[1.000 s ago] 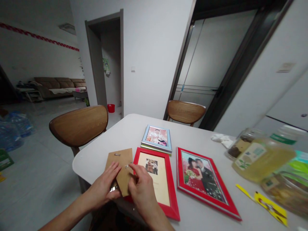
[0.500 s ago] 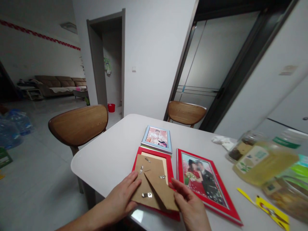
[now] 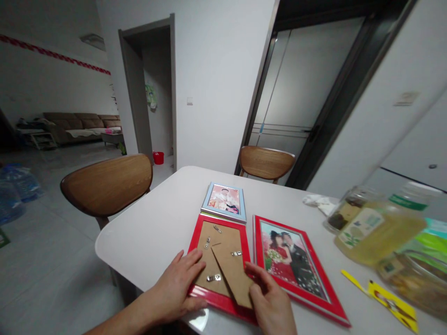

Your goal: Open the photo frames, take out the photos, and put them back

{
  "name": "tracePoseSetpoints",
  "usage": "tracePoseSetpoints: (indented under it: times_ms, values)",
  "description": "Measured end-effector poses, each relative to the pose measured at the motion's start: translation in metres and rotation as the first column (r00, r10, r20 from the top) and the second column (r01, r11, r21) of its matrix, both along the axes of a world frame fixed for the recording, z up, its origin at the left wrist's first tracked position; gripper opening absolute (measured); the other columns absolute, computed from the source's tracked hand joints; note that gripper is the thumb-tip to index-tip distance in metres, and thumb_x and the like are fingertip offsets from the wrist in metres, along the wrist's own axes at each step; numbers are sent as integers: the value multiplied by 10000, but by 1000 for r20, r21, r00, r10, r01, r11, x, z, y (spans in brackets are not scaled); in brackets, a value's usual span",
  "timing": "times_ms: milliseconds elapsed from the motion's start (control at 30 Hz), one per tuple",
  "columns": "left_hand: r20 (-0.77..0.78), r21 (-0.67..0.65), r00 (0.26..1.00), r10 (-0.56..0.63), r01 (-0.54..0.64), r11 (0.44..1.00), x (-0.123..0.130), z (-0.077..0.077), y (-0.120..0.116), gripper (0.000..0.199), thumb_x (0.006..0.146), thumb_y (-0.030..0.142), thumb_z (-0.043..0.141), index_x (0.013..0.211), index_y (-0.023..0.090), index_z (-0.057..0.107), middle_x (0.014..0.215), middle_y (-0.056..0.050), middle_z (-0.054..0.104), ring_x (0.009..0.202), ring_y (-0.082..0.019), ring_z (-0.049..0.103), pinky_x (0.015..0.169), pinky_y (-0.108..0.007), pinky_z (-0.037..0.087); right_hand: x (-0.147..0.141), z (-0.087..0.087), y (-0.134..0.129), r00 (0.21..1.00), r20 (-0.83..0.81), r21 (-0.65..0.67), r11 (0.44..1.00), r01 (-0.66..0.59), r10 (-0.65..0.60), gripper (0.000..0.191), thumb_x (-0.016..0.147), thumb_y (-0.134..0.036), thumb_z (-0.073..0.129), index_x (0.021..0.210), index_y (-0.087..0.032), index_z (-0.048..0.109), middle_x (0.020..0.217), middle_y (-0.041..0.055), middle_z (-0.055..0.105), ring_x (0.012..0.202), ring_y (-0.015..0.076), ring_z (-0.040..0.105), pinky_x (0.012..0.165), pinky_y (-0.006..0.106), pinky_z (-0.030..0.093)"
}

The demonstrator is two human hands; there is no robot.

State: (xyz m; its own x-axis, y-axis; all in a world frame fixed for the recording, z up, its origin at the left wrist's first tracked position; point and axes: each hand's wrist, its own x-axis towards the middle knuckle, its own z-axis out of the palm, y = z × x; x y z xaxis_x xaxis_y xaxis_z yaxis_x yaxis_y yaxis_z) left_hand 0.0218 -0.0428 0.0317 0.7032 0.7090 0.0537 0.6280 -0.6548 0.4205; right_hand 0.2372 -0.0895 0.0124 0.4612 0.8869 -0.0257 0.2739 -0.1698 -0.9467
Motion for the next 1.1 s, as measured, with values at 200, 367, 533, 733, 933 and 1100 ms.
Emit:
tracePoseSetpoints:
  times_ms: [200, 367, 533, 733, 933, 1100]
  values:
    - [-16, -48, 1000, -24, 23, 999, 10, -10, 3, 805, 623, 559, 557, 1260, 146, 290, 1353, -145, 232, 1238, -265, 200, 998, -487, 111, 2, -7, 0, 975, 222, -10, 1000, 25, -22, 357, 565, -320, 469, 843, -161, 627, 854, 69, 662, 757, 197, 608, 677, 273, 477]
    - [10, -31, 999, -43, 43, 999, 7, -12, 1, 785, 644, 500, 571, 1275, 153, 256, 1369, -132, 185, 1245, -261, 178, 994, -476, 149, -5, -7, 3, 901, 433, 52, 997, -63, 35, 321, 627, -363, 472, 834, -172, 627, 866, 72, 650, 785, 195, 600, 730, 302, 469]
    - [92, 52, 996, -11, 6, 999, 2, -19, -2, 661, 602, 387, 640, 1165, 149, 390, 1321, -140, 308, 1212, -248, 263, 993, -448, 177, -16, 2, 6, 782, 610, 74, 974, -216, 127, 323, 606, -379, 554, 837, -168, 630, 962, 105, 601, 874, 216, 570, 788, 348, 450]
    - [192, 90, 981, 8, -26, 996, 3, -27, -1, 380, 578, 356, 673, 877, 178, 521, 1219, -91, 452, 1152, -235, 350, 985, -406, 198, -16, -9, 6, 654, 741, 76, 947, -311, 155, 311, 631, -336, 549, 893, -184, 621, 1033, 101, 568, 940, 226, 531, 807, 390, 430]
    - [188, 83, 982, 19, -35, 996, 2, -28, -2, 345, 596, 355, 661, 854, 172, 525, 1208, -101, 468, 1126, -241, 384, 969, -419, 212, -14, -19, -1, 521, 843, 87, 925, -371, 130, 286, 727, -337, 476, 962, -227, 596, 1075, 79, 555, 1004, 231, 471, 823, 423, 392]
    - [163, 59, 987, 9, -19, 998, -3, -22, -3, 303, 620, 351, 645, 838, 174, 529, 1224, -91, 457, 1144, -235, 370, 982, -412, 208, -28, -6, 0, 423, 877, 0, 880, -475, 229, 282, 773, -312, 427, 1013, -279, 571, 1143, 58, 513, 1051, 222, 429, 855, 417, 351]
